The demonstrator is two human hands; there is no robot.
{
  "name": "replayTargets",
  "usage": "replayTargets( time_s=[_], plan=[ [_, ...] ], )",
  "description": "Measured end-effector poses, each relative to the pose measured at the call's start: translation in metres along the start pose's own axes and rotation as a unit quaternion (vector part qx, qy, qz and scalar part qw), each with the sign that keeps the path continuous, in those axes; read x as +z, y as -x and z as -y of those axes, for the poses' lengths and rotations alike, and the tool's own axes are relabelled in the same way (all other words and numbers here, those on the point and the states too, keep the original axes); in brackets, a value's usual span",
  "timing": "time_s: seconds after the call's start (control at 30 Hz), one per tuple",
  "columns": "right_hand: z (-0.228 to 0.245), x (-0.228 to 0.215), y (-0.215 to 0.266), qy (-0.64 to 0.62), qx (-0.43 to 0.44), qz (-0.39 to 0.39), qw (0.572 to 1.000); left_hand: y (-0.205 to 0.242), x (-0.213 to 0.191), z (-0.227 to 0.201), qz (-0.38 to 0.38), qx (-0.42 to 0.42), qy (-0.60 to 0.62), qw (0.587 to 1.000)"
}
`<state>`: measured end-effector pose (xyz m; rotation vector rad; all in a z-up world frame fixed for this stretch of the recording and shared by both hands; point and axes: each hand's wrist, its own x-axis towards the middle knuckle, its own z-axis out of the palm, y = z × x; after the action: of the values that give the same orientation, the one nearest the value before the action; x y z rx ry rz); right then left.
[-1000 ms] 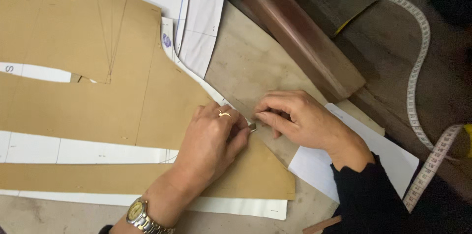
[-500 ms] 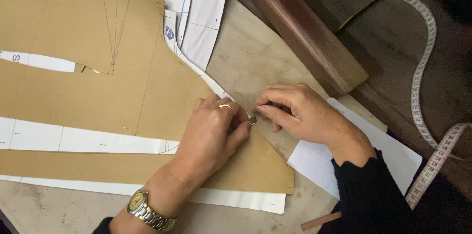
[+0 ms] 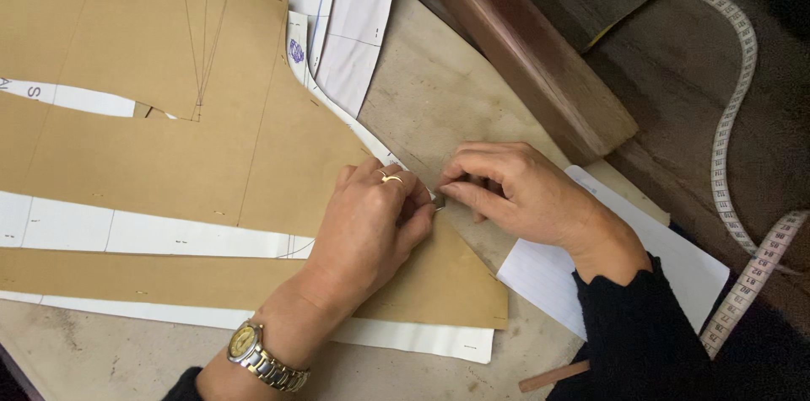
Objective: The person measures curved edges of brown and white paper pattern pieces using a flexible measuring tape and a pencil. They mark measurements on the patterns and a notepad, then reposition the patterns on the work surface to continue measuring different sections.
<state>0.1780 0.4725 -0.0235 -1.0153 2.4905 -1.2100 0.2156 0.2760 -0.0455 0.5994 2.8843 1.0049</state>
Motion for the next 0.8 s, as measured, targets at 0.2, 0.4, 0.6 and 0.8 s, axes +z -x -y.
replayTargets(
  time_s=[0.2, 0.4, 0.6, 0.8],
  plan=[
    [-0.0034, 0.0006, 0.0002, 0.006, -0.029, 0.004, 1.000, -0.0008, 0.0000, 0.0005, 0.004, 0.007, -0.009, 1.000],
    [-0.0008, 0.0010, 0.0002, 0.010, 0.001, 0.007, 1.000, -0.0001, 0.0005, 0.0000, -0.002, 0.002, -0.002, 1.000],
    [-0.0028, 0.0038, -0.0003, 0.011, -0.017, 0.010, 1.000, 0.0006, 0.0014, 0.0010, -0.009, 0.019, -0.020, 1.000],
    [0.0036, 0.0015, -0.0014, 0.020, -0.042, 0.017, 0.999, 0.0080, -0.0056, -0.0020, 0.014, 0.002, -0.021, 1.000]
  ],
)
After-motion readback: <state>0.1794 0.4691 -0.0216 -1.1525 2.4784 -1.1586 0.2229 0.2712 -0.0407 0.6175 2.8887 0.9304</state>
